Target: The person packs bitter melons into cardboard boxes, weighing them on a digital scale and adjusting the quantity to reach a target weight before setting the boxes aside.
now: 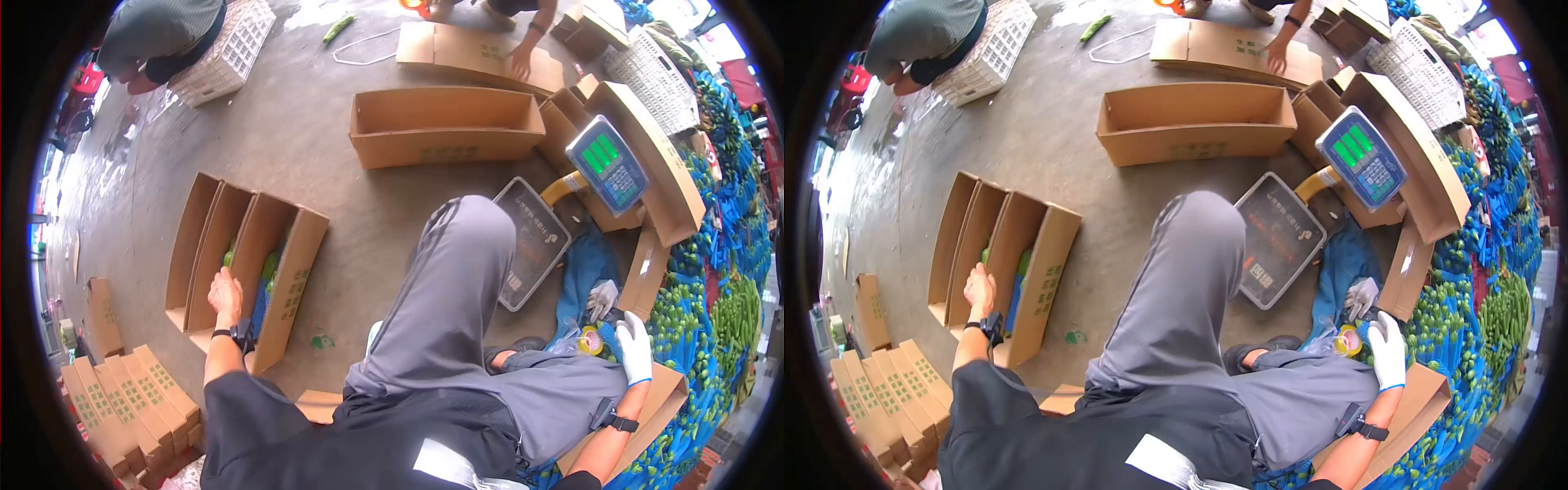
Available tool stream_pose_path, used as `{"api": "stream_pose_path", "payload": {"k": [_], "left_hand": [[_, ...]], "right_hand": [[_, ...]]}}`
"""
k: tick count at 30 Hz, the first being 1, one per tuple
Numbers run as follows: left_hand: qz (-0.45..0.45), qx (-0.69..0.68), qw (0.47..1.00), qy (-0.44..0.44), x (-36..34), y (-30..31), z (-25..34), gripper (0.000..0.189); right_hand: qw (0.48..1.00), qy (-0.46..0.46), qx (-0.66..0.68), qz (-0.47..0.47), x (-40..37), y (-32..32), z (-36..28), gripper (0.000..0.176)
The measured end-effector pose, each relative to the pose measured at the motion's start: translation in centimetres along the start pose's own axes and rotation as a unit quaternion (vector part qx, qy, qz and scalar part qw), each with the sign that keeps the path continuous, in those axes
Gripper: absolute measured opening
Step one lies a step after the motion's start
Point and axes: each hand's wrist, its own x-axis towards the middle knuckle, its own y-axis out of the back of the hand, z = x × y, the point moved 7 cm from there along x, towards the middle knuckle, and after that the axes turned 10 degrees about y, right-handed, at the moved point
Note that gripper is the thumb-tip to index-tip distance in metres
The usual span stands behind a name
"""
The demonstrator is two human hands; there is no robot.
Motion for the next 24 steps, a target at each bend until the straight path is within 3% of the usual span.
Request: {"api": "stream_pose_path", "payload": {"k": [3,5,9,13,15,17,19,21,24], "left_hand": [[0.072,-0.227,0.951,-0.199,-0.9,6.7,11.1,0.034],[0.039,-0.289,0.919,-0.265,-1.2,10.2,20.6,0.041],[0.074,-0.327,0.865,-0.373,-0.8,15.2,38.0,0.065],[0.158,-0.264,0.852,-0.424,0.3,18.4,48.9,0.076],[0.185,-0.267,0.831,-0.451,0.8,18.7,51.7,0.075],[0.048,-0.171,0.888,-0.424,1.9,15.7,54.1,0.068],[0.025,-0.116,0.886,-0.448,1.9,12.1,55.2,0.043],[0.02,-0.12,0.851,-0.51,-0.5,10.2,54.3,0.016],[0.106,-0.208,0.842,-0.486,-2.4,11.6,51.0,0.009]], "right_hand": [[1.0,0.023,-0.005,-0.013,-0.4,-0.8,-2.3,0.05],[1.0,0.027,-0.015,-0.003,-0.4,-0.8,-3.3,0.05],[0.999,0.035,-0.02,-0.002,-0.4,-0.6,-3.3,0.048],[0.999,0.025,0.0,0.026,-1.6,-0.3,-2.9,0.05],[0.999,0.008,0.026,0.031,-2.5,-0.3,-2.9,0.051],[0.998,0.003,0.023,0.051,-3.4,0.2,-2.2,0.052],[0.997,0.001,0.02,0.069,-4.2,0.6,-1.7,0.052],[0.997,-0.007,0.022,0.077,-4.8,1.0,-1.2,0.053],[0.995,-0.028,0.042,0.083,-4.9,1.2,-0.6,0.053]]}}
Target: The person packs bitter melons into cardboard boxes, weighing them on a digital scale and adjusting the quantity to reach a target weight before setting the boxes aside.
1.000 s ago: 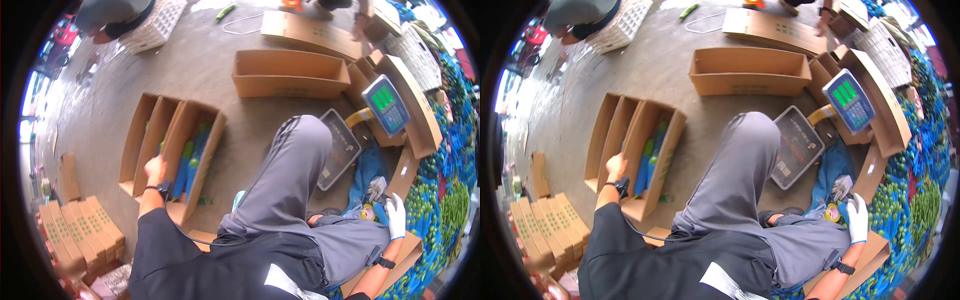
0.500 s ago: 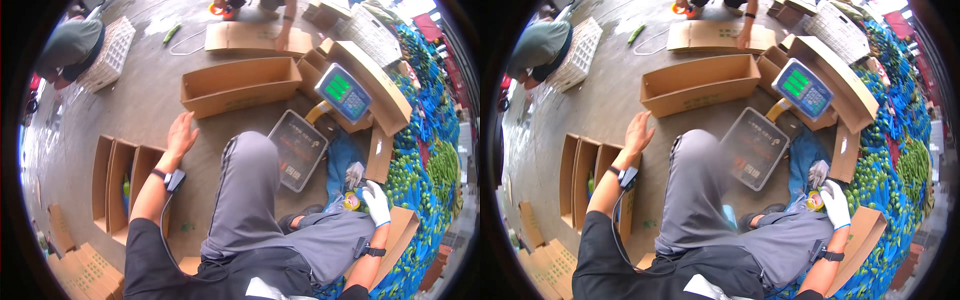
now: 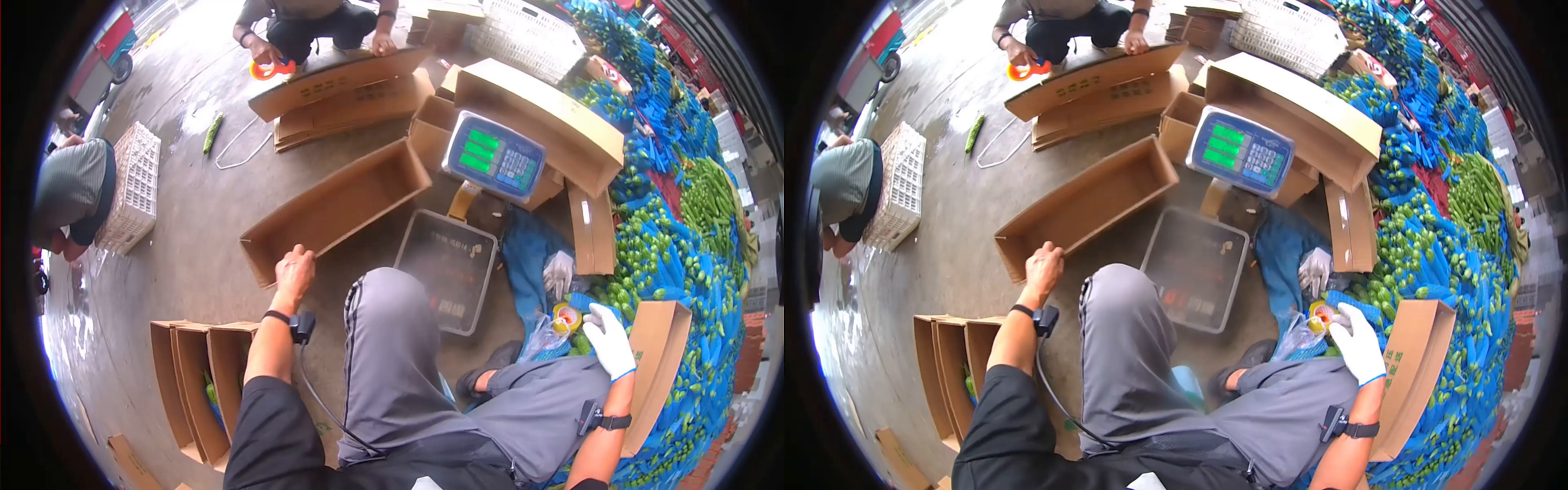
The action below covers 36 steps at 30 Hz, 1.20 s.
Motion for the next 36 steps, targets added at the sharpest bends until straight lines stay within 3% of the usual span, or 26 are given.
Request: {"api": "stream_pose_path", "payload": {"k": [1,7,11,17,20,21,23,29,31,33,35,36], "left_hand": [[0.01,-0.007,1.0,-0.001,-0.8,1.0,-0.8,0.007],[0.014,0.015,0.999,-0.043,-7.2,10.7,-5.4,0.006],[0.014,0.023,0.997,-0.071,-8.7,17.4,-5.9,0.004],[0.067,0.111,0.969,-0.212,-5.8,26.2,-1.0,0.008],[0.058,0.133,0.946,-0.291,-3.1,28.2,3.9,0.008],[0.05,0.13,0.938,-0.317,-2.2,28.3,6.1,0.007],[0.03,0.12,0.924,-0.361,-0.4,27.7,10.4,0.007],[-0.059,0.136,0.846,-0.512,1.0,23.4,22.7,0.003],[-0.065,0.123,0.835,-0.532,0.2,21.1,26.2,0.007],[-0.09,0.128,0.815,-0.557,-0.3,18.0,28.8,0.006],[-0.116,0.124,0.8,-0.576,-1.0,15.2,30.6,0.006],[-0.133,0.129,0.796,-0.576,-1.2,13.9,30.9,0.005]], "right_hand": [[0.998,0.042,-0.052,0.0,0.3,0.0,-0.5,0.052],[0.999,0.032,0.037,-0.009,0.4,-0.7,-1.7,0.052],[0.997,0.068,-0.013,-0.016,0.2,-0.6,-3.4,0.053],[0.997,0.081,0.012,-0.005,0.3,-0.7,-2.4,0.057],[0.99,0.134,0.047,0.013,-0.2,-0.3,-2.4,0.051],[0.99,0.127,0.047,0.022,-0.7,0.1,-2.6,0.051],[0.98,0.097,0.172,0.039,-1.4,1.0,-2.7,0.048],[0.982,0.103,0.099,0.123,-9.0,5.1,2.3,0.046],[0.972,0.064,0.111,0.198,-13.2,5.2,8.2,0.043],[0.948,-0.029,0.209,0.238,-17.7,3.4,13.2,0.043],[0.96,-0.103,0.093,0.242,-22.2,0.7,17.5,0.046],[0.948,-0.158,0.142,0.236,-24.6,-1.7,19.6,0.049]]}}
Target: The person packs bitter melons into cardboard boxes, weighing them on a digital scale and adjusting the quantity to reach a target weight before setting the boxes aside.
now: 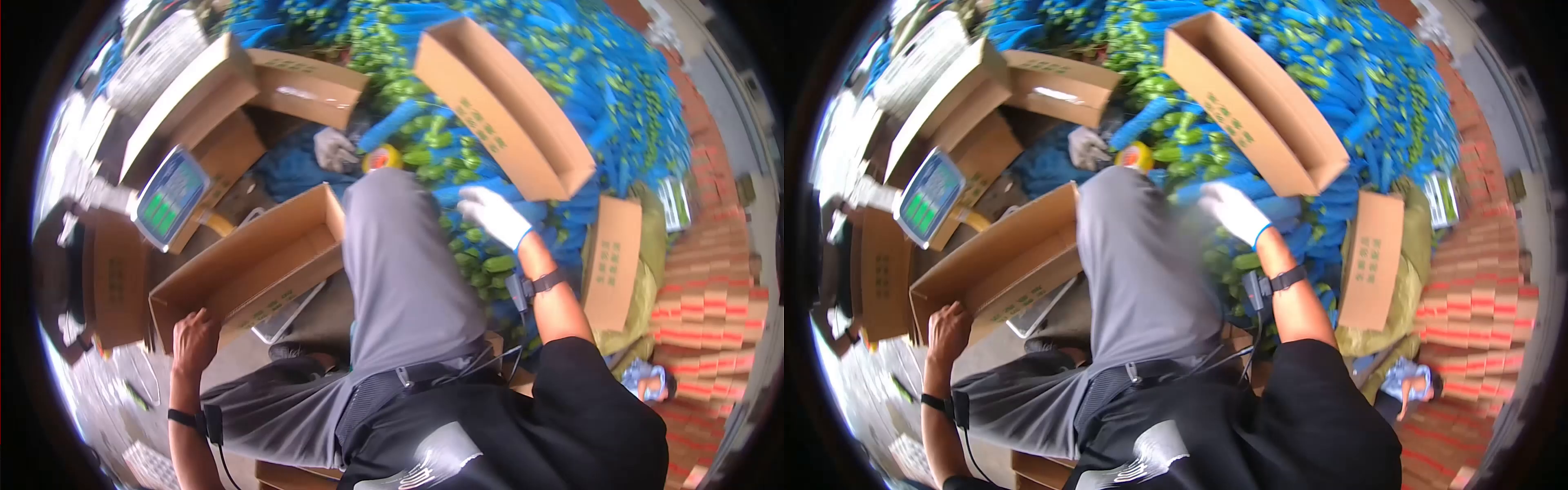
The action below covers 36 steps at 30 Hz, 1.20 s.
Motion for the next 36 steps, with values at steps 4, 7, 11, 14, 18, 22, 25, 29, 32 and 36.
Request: {"api": "stream_pose_path", "payload": {"k": [4,7,11,14,18,22,25,29,32,36], "left_hand": [[-0.025,-0.021,0.999,0.021,2.1,-2.6,2.0,0.004],[-0.109,-0.009,0.992,0.061,2.7,-5.2,2.4,0.011],[-0.166,-0.03,0.981,0.097,2.9,-6.9,3.6,0.019],[-0.178,-0.038,0.976,0.118,2.6,-7.3,3.4,0.022],[-0.164,-0.072,0.969,0.168,2.1,-5.4,3.4,0.025],[-0.144,-0.137,0.959,0.201,2.1,-4.0,4.2,0.03],[-0.152,-0.143,0.957,0.202,1.4,-4.0,4.3,0.04],[-0.069,-0.213,0.953,0.204,1.5,-2.4,5.3,0.052],[0.0,-0.328,0.921,0.21,2.5,-0.5,5.7,0.06],[-0.008,-0.569,0.806,0.163,6.5,2.9,7.8,0.062]], "right_hand": [[0.987,-0.084,-0.049,-0.128,-7.6,-3.9,7.1,0.059],[0.977,-0.121,0.002,-0.175,-10.0,-6.1,7.8,0.061],[0.993,-0.106,-0.002,-0.049,-10.7,-5.0,9.3,0.057],[0.976,-0.104,-0.123,0.145,-10.6,0.5,9.0,0.05],[0.892,0.016,-0.414,0.18,-8.5,6.1,9.8,0.058],[0.871,0.03,-0.488,0.05,-4.4,6.9,12.0,0.059],[0.848,-0.01,-0.52,-0.105,-2.6,7.3,10.9,0.052],[0.883,0.078,-0.463,-0.016,-3.7,9.1,7.5,0.053],[0.912,0.072,-0.385,0.119,-4.5,10.4,2.5,0.061],[0.956,0.109,-0.055,0.267,-4.3,11.5,-6.9,0.066]]}}
